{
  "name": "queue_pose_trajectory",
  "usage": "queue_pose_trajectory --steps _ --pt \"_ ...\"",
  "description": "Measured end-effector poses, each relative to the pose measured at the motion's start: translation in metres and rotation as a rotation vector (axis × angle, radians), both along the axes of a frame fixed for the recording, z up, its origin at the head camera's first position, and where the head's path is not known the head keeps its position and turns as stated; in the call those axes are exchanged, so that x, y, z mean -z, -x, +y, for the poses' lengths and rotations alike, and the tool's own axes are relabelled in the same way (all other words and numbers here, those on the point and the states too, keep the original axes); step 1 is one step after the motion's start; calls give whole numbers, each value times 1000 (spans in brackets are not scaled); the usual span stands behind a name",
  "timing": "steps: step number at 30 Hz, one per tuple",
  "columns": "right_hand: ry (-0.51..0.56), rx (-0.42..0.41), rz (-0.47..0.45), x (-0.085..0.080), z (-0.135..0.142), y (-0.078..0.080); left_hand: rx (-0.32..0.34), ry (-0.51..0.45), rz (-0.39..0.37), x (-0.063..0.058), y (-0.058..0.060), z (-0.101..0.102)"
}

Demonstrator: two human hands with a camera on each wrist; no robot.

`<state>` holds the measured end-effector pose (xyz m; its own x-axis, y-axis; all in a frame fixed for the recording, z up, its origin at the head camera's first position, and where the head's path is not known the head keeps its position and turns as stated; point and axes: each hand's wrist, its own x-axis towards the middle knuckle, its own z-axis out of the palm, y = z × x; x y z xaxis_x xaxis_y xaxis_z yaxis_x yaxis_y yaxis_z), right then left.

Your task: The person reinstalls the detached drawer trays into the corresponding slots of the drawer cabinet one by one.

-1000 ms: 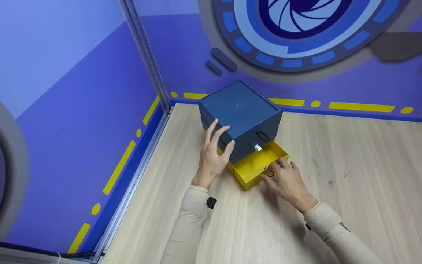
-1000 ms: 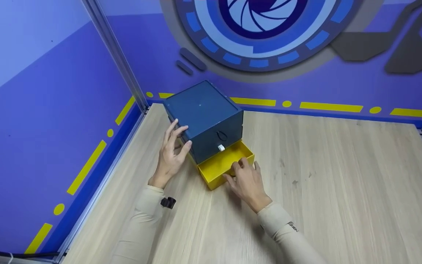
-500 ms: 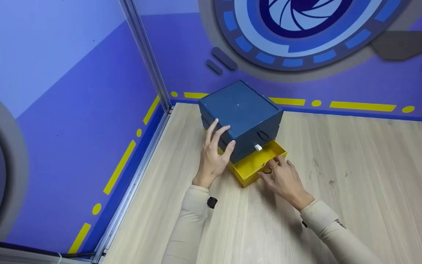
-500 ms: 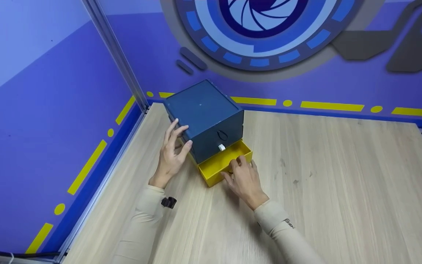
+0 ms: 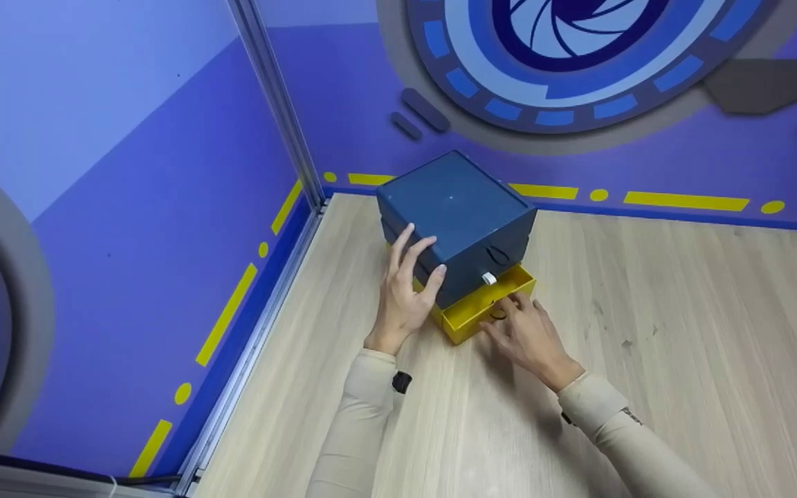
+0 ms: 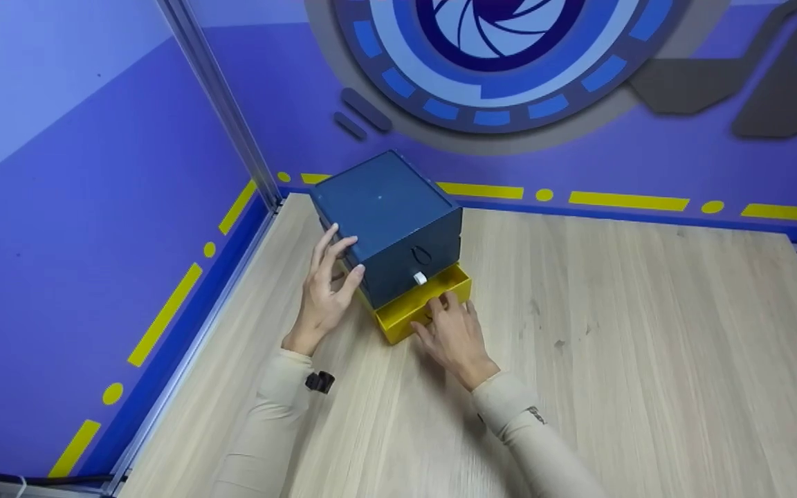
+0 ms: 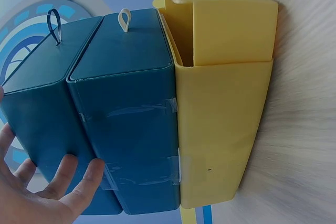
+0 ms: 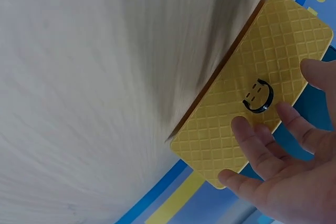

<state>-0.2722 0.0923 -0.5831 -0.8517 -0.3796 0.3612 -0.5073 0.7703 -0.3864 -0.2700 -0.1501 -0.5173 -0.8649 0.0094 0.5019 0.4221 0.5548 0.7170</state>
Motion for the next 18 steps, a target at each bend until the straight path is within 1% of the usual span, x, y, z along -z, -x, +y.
queue_pose_trajectory --steps 4,11,18 --pt "-6 2 -4 2 -5 1 -3 7 -6 0 0 0" --pt "-16 7 -52 2 -11 4 -4 7 -2 0 1 0" --pt "40 -10 -84 5 -14 7 -10 9 8 0 1 0"
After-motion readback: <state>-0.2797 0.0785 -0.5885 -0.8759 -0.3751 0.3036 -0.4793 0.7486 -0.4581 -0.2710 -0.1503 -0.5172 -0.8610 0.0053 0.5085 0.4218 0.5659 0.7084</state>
